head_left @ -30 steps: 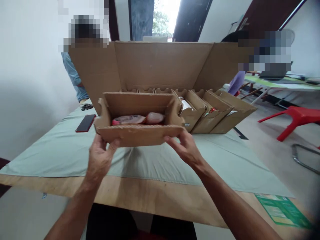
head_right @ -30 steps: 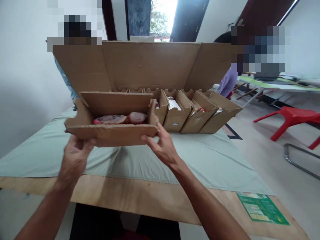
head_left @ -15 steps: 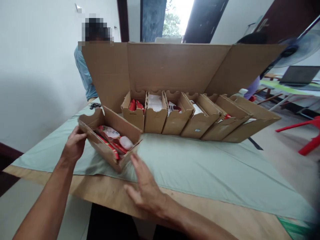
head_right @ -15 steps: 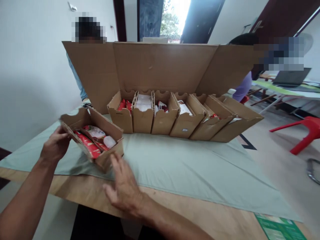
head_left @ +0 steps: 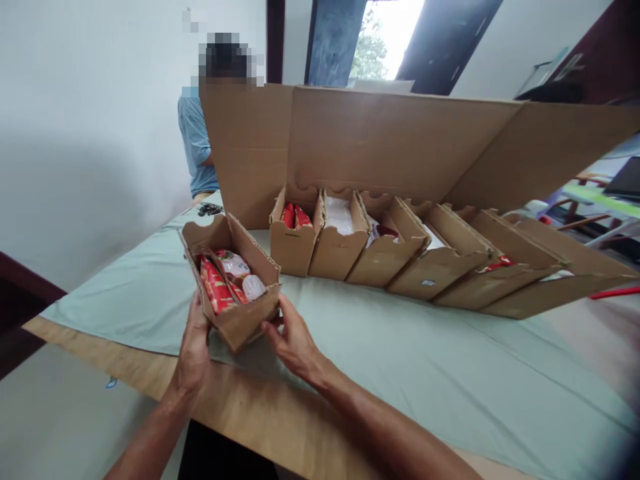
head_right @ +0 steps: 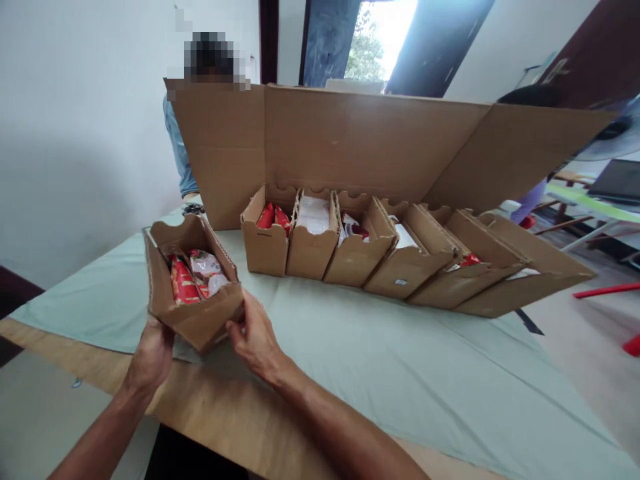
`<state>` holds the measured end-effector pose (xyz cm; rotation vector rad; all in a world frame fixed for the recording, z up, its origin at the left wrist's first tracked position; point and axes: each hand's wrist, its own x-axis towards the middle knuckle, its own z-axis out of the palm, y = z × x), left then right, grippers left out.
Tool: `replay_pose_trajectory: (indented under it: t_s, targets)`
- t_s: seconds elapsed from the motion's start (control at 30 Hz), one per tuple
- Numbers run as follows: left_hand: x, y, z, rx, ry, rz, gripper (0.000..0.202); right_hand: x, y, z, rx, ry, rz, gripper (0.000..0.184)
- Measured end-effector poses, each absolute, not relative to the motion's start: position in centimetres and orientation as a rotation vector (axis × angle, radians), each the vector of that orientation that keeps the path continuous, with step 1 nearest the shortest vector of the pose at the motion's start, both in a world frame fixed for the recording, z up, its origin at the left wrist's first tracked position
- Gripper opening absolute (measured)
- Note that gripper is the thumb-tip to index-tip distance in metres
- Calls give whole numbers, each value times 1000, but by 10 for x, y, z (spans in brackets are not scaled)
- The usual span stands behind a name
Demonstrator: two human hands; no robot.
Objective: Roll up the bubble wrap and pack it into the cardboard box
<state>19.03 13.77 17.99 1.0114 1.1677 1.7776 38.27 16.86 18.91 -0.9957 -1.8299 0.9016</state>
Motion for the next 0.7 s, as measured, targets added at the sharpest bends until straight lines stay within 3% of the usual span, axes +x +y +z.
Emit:
replay_pose_trajectory:
  t_s: [0.13,0.27,0.5,0.6,0.7]
  targets:
    - [184,202,195,852,1078,1940,68,343,200,181,-944,-1786,779,87]
    - [177,263,201,882,1047,1809,74,333,241,166,-1009,-1742,747,93]
    - [170,263,175,1256,1065,1565,68,355,248,126,-1125,-1780,815,85]
    - [166,266,169,1330,1169,1546,76,356,245,120,-1117,-1812,840,84]
    - [161,280,169,1331,1197,1532,71,354,245,122,-1115,-1825,853,85]
